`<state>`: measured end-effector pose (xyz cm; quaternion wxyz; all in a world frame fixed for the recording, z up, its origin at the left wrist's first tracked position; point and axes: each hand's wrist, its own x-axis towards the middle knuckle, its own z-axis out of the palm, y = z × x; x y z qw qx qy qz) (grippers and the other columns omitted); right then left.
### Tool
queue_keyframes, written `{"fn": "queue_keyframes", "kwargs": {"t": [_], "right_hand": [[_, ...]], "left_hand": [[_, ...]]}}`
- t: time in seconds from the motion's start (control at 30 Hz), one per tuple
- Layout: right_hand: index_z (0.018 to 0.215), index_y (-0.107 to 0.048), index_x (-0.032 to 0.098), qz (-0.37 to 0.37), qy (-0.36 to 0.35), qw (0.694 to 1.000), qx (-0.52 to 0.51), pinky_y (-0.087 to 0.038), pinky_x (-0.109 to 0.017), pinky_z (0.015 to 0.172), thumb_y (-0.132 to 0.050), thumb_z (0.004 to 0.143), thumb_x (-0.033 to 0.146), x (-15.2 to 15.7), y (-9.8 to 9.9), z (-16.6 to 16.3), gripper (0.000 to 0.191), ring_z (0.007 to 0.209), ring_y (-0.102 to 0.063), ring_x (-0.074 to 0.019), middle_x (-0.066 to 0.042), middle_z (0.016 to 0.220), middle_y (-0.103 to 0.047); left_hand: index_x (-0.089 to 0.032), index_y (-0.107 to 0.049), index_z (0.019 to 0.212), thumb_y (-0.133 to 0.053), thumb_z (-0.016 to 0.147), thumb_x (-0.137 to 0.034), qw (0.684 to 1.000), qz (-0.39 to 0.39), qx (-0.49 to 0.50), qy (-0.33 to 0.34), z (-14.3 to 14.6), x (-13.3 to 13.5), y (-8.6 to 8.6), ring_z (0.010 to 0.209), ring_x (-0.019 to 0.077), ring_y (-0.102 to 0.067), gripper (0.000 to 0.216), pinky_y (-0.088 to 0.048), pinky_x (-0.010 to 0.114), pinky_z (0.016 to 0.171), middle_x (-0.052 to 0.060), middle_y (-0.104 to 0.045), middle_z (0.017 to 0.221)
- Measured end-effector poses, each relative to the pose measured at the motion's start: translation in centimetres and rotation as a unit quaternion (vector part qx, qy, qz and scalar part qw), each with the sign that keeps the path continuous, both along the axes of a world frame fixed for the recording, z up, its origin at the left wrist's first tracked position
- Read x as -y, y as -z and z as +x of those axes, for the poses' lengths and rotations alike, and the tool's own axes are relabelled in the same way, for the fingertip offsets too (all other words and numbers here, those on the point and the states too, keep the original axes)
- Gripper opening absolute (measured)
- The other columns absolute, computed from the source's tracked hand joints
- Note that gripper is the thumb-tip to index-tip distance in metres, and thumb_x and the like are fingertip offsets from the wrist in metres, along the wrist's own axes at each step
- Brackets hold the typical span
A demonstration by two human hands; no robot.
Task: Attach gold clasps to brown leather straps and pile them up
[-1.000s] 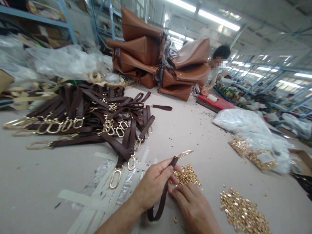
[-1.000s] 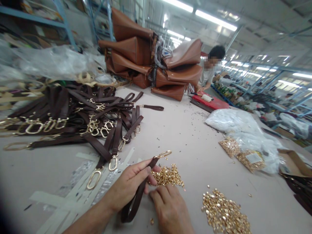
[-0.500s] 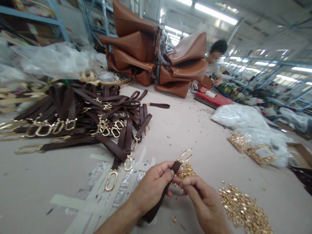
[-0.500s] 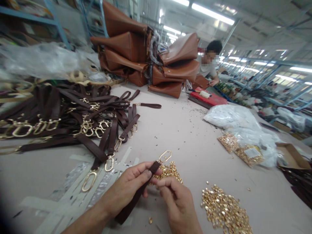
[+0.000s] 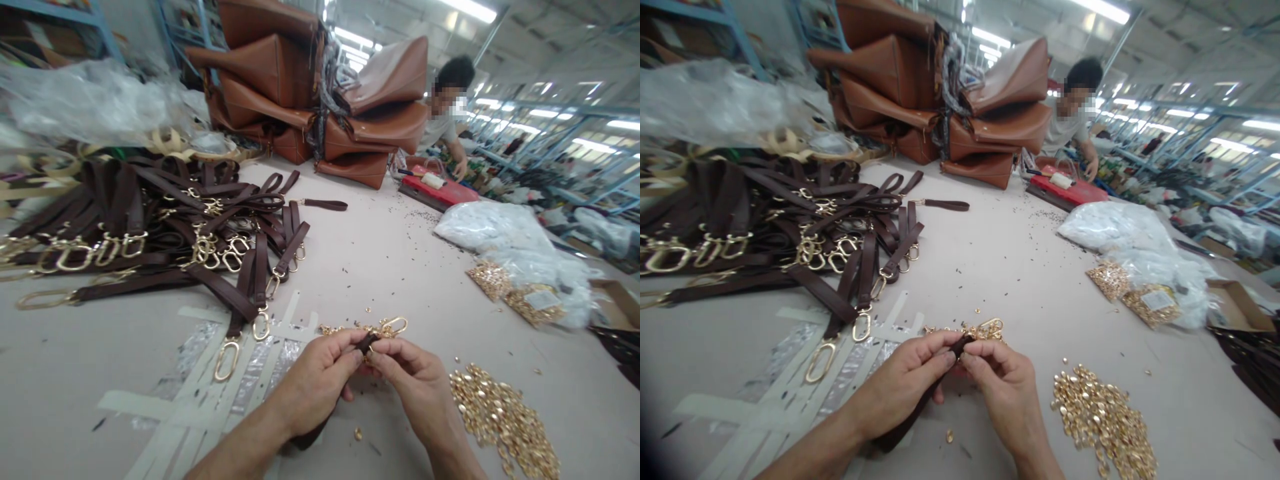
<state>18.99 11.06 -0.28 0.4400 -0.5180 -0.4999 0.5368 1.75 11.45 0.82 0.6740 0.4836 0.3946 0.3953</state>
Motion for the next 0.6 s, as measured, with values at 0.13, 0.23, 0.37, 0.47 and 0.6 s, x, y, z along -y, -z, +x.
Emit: {"fn": "queue_keyframes", "kwargs": {"t": [0.13, 0.23, 0.37, 0.47, 0.6], "right_hand": [[0.085, -0.074, 0.021, 0.002, -0.005, 1.000, 0.003, -0.057, -0.026, 0.070, -0.075, 0.081, 0.037, 0.1, -0.2, 0.0, 0.016, 0.073, -0.071, -0.0175, -0.003, 0.082, -0.076], [0.084, -0.074, 0.021, 0.020, -0.004, 1.000, 0.012, -0.057, -0.026, 0.071, -0.074, 0.082, 0.036, 0.2, -0.2, 0.1, 0.015, 0.075, -0.070, -0.0176, -0.004, 0.084, -0.076], [0.083, -0.073, 0.020, 0.037, 0.008, 0.999, -0.003, -0.056, -0.025, 0.072, -0.074, 0.082, 0.034, 0.5, -0.2, -0.1, 0.014, 0.074, -0.069, -0.0161, -0.002, 0.080, -0.075], [0.083, -0.071, 0.019, 0.039, 0.017, 0.998, -0.035, -0.055, -0.025, 0.071, -0.074, 0.082, 0.033, 0.8, -0.3, -0.4, 0.014, 0.072, -0.068, -0.0153, -0.001, 0.078, -0.073], [0.081, -0.069, 0.018, 0.043, 0.039, 0.995, -0.084, -0.054, -0.028, 0.072, -0.073, 0.082, 0.030, 1.2, -0.2, -0.7, 0.013, 0.072, -0.067, -0.0157, -0.002, 0.077, -0.072]], "left_hand": [[-0.025, -0.068, 0.124, -0.050, 0.093, -0.022, 0.999, 0.026, -0.042, -0.006, 0.0, 0.2, -0.2, 0.068, 0.0131, -0.057, 0.035, -0.050, 0.021, 0.055, 0.002, -0.070, 0.091], [-0.027, -0.067, 0.126, -0.049, 0.095, -0.024, 0.992, 0.071, -0.102, -0.013, -0.1, 0.4, 0.0, 0.060, 0.0114, -0.056, 0.036, -0.050, 0.022, 0.057, 0.001, -0.072, 0.087], [-0.029, -0.066, 0.128, -0.050, 0.096, -0.028, 0.969, 0.162, -0.186, -0.017, -0.1, 0.5, 0.2, 0.055, 0.0121, -0.058, 0.035, -0.053, 0.025, 0.062, 0.000, -0.074, 0.082], [-0.026, -0.062, 0.132, -0.047, 0.097, -0.028, 0.945, 0.235, -0.228, -0.018, -0.3, 0.5, 0.5, 0.059, 0.0153, -0.065, 0.039, -0.058, 0.032, 0.078, 0.000, -0.075, 0.076], [-0.021, -0.067, 0.126, -0.050, 0.094, -0.028, 0.915, 0.314, -0.250, -0.042, -0.4, 0.0, 1.4, 0.091, 0.0208, -0.074, 0.037, -0.058, 0.033, 0.090, 0.005, -0.079, 0.103]]}}
